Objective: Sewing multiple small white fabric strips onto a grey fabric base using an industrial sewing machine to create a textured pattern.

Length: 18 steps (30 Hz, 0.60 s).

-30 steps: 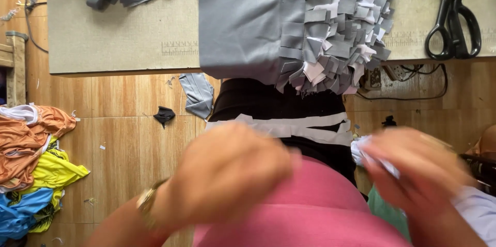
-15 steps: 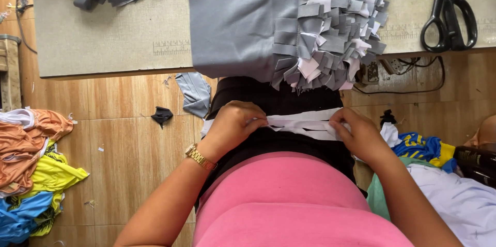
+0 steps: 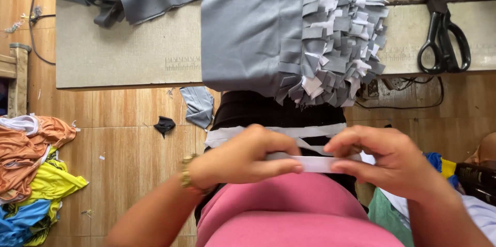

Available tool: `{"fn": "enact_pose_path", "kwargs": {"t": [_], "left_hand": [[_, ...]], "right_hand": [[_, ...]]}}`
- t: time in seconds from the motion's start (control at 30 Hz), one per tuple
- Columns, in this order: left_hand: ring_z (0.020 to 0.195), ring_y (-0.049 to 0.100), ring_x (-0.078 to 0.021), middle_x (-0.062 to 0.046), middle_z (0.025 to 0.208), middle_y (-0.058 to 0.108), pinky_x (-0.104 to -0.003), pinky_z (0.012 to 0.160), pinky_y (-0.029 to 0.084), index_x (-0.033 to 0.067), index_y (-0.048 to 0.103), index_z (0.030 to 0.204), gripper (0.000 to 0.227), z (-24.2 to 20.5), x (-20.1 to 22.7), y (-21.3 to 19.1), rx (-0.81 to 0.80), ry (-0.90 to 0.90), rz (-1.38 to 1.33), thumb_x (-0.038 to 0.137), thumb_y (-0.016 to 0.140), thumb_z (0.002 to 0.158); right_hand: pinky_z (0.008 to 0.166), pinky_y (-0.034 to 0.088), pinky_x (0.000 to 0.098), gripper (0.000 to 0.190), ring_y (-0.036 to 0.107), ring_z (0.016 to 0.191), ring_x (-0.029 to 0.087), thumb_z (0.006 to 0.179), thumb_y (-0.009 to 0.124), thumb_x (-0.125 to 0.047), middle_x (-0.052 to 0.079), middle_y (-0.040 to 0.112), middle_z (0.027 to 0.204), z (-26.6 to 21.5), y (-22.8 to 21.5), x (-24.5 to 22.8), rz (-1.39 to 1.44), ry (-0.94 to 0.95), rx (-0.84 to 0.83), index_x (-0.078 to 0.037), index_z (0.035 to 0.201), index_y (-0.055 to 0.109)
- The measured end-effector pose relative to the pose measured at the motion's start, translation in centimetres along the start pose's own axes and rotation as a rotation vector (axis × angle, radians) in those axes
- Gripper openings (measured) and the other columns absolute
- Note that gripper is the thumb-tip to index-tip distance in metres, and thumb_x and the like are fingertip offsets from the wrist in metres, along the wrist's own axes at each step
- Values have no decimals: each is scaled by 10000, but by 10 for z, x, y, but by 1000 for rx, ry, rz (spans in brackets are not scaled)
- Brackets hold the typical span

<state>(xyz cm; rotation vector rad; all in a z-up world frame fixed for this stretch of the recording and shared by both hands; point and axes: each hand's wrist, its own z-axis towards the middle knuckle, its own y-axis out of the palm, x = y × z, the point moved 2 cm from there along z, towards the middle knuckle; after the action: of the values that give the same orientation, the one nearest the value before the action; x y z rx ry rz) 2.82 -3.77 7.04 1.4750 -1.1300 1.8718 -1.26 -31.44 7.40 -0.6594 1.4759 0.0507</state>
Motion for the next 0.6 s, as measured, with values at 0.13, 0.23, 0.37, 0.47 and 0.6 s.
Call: {"fn": "enact_pose_path", "kwargs": {"t": [0.13,0.23,0.37,0.47,0.6], "left_hand": [[654,521,-105,5,744,630,-294,594,427,86,716,975,244,-26,49,-66,-2,-56,58,290,636,1084],[558,476,-91,52,658,558,-278,518,361,125,711,887,212,-44,67,-109,90,-105,247,278,732,1033],[528,385,-44,73,598,496,-235,478,275,98,729,808,250,-54,87,-173,147,-110,255,244,735,1011],[513,364,-44,66,565,502,-230,444,264,101,784,823,238,-47,91,-216,221,-245,411,232,744,1018],[553,403,-86,26,591,532,-263,501,269,103,767,837,280,-21,82,-273,286,-368,653,230,816,1082]], "right_hand": [[480,597,213,230,697,554,61,937,774,-259,-49,862,919,26,-22,-32,-106,-63,-222,-164,1138,832],[473,628,181,159,758,505,21,927,781,-229,-44,814,820,52,-34,-33,-111,-77,-184,-117,1031,826],[455,506,206,134,636,557,54,948,774,-88,-5,789,705,90,-50,-26,20,104,-124,-66,1056,850],[645,608,270,156,764,771,192,992,687,-10,117,783,865,126,-58,-30,182,-26,-83,32,1059,821],[745,637,397,229,750,843,304,1054,635,-59,215,772,955,165,-68,-10,272,126,178,50,1212,759]]}}
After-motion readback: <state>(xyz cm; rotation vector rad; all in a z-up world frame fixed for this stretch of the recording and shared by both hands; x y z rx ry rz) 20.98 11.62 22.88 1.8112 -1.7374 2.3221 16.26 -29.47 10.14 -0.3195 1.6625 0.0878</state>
